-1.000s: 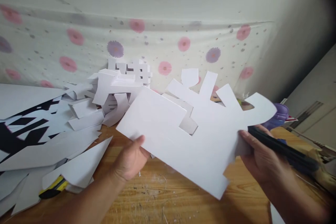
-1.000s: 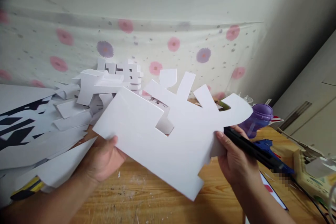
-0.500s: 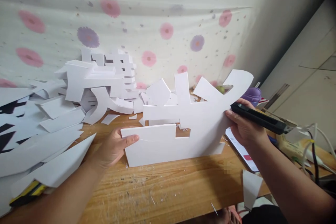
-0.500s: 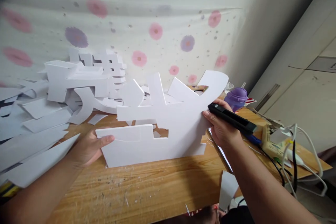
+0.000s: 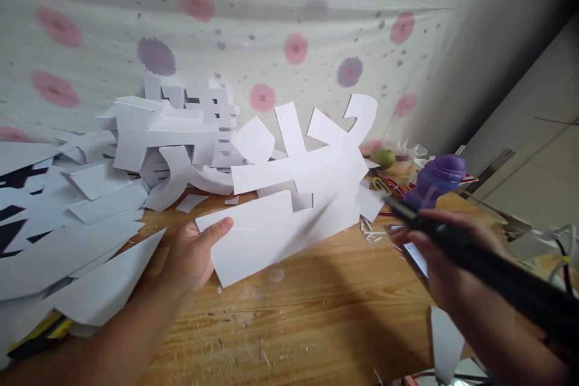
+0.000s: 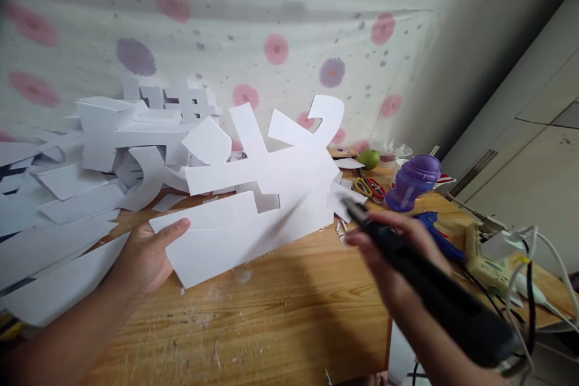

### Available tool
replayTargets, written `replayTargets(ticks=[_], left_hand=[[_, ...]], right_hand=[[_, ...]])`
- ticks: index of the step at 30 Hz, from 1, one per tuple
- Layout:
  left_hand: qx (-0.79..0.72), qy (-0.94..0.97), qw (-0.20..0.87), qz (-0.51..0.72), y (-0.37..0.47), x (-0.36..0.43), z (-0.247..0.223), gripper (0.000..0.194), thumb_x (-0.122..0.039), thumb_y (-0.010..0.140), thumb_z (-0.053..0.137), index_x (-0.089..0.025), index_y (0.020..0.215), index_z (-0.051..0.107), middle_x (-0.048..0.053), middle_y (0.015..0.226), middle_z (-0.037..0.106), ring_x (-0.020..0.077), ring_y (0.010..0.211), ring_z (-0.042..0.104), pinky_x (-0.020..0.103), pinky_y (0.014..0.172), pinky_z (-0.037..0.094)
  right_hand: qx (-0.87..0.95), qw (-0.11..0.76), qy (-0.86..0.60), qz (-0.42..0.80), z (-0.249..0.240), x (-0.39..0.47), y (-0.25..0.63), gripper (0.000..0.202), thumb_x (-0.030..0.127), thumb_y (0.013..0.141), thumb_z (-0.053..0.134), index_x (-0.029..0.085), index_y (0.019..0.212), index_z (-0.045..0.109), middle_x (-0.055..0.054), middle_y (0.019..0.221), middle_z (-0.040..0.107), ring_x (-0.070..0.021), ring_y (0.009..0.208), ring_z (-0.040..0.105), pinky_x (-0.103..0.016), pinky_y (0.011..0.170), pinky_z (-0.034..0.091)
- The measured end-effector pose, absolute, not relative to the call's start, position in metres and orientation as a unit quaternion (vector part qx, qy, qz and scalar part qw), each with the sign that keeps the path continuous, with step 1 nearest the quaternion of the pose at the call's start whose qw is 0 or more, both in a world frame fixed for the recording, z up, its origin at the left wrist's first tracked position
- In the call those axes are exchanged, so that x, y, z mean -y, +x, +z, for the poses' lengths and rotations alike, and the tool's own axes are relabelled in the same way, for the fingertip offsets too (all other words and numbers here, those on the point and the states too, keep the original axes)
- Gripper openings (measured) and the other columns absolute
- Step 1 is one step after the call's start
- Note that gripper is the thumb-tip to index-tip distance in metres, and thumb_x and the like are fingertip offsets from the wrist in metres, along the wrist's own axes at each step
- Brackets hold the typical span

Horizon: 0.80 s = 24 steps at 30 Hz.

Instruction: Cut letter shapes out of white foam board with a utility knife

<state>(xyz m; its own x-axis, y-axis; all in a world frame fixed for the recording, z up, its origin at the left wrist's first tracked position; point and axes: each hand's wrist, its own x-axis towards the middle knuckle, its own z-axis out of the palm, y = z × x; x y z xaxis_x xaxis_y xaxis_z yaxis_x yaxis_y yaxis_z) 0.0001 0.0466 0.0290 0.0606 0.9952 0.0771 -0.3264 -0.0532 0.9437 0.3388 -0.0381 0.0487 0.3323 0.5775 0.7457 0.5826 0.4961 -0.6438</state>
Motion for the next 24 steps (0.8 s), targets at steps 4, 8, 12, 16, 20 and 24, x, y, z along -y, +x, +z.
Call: replayTargets(ticks=[4, 8, 12, 16, 20, 24], left_hand=[[-0.393, 0.415, 0.591, 0.569, 0.006, -0.041, 0.031, 0.037, -0.034, 0.067, 0.083, -0.023, 0.101, 0.072, 0.007, 0.102, 0.074, 0.0326, 0.100, 0.069, 0.040, 0.080, 0.061], [-0.397, 0.395, 0.598, 0.574, 0.008, -0.036, 0.036, 0.037, -0.034, 0.068, 0.083, -0.027, 0.102, 0.071, 0.004, 0.105, 0.074, 0.0335, 0.106, 0.067, 0.040, 0.081, 0.062], [-0.397, 0.393, 0.599, 0.573, 0.006, -0.034, 0.038, 0.042, -0.033, 0.068, 0.082, -0.028, 0.108, 0.069, 0.003, 0.112, 0.072, 0.0348, 0.113, 0.063, 0.042, 0.083, 0.061], [-0.395, 0.401, 0.594, 0.575, 0.006, -0.033, 0.037, 0.049, -0.034, 0.070, 0.081, -0.030, 0.117, 0.066, 0.003, 0.118, 0.070, 0.0348, 0.116, 0.061, 0.041, 0.082, 0.061], [-0.385, 0.410, 0.595, 0.573, 0.007, -0.031, 0.037, 0.045, -0.035, 0.072, 0.080, -0.031, 0.115, 0.067, 0.001, 0.116, 0.071, 0.0338, 0.115, 0.062, 0.040, 0.081, 0.062], [-0.383, 0.416, 0.589, 0.577, 0.007, -0.030, 0.037, 0.035, -0.035, 0.073, 0.079, -0.030, 0.106, 0.070, 0.001, 0.111, 0.073, 0.0335, 0.115, 0.062, 0.039, 0.081, 0.061]], right_hand=[[0.739, 0.485, -0.456, -0.109, 0.051, 0.052, 0.303, 0.030, 0.028, 0.076, 0.075, 0.027, 0.105, 0.068, -0.002, 0.080, 0.078, -0.0221, 0.065, 0.076, -0.028, 0.060, 0.062], [0.744, 0.496, -0.426, -0.138, 0.056, 0.050, 0.293, 0.041, 0.023, 0.078, 0.072, 0.026, 0.117, 0.063, -0.003, 0.083, 0.077, -0.0213, 0.066, 0.074, -0.027, 0.062, 0.062], [0.745, 0.502, -0.411, -0.156, 0.055, 0.046, 0.290, 0.048, 0.020, 0.078, 0.072, 0.025, 0.125, 0.060, -0.003, 0.082, 0.076, -0.0206, 0.059, 0.072, -0.028, 0.056, 0.060], [0.752, 0.490, -0.412, -0.159, 0.052, 0.044, 0.286, 0.052, 0.019, 0.078, 0.072, 0.026, 0.128, 0.058, -0.001, 0.079, 0.075, -0.0196, 0.056, 0.070, -0.028, 0.052, 0.058], [0.756, 0.481, -0.414, -0.162, 0.053, 0.043, 0.281, 0.052, 0.018, 0.077, 0.073, 0.024, 0.126, 0.058, -0.002, 0.077, 0.074, -0.0207, 0.058, 0.071, -0.028, 0.053, 0.058], [0.755, 0.483, -0.409, -0.173, 0.055, 0.043, 0.277, 0.049, 0.018, 0.077, 0.071, 0.023, 0.124, 0.059, -0.003, 0.078, 0.075, -0.0212, 0.058, 0.071, -0.028, 0.054, 0.058]])
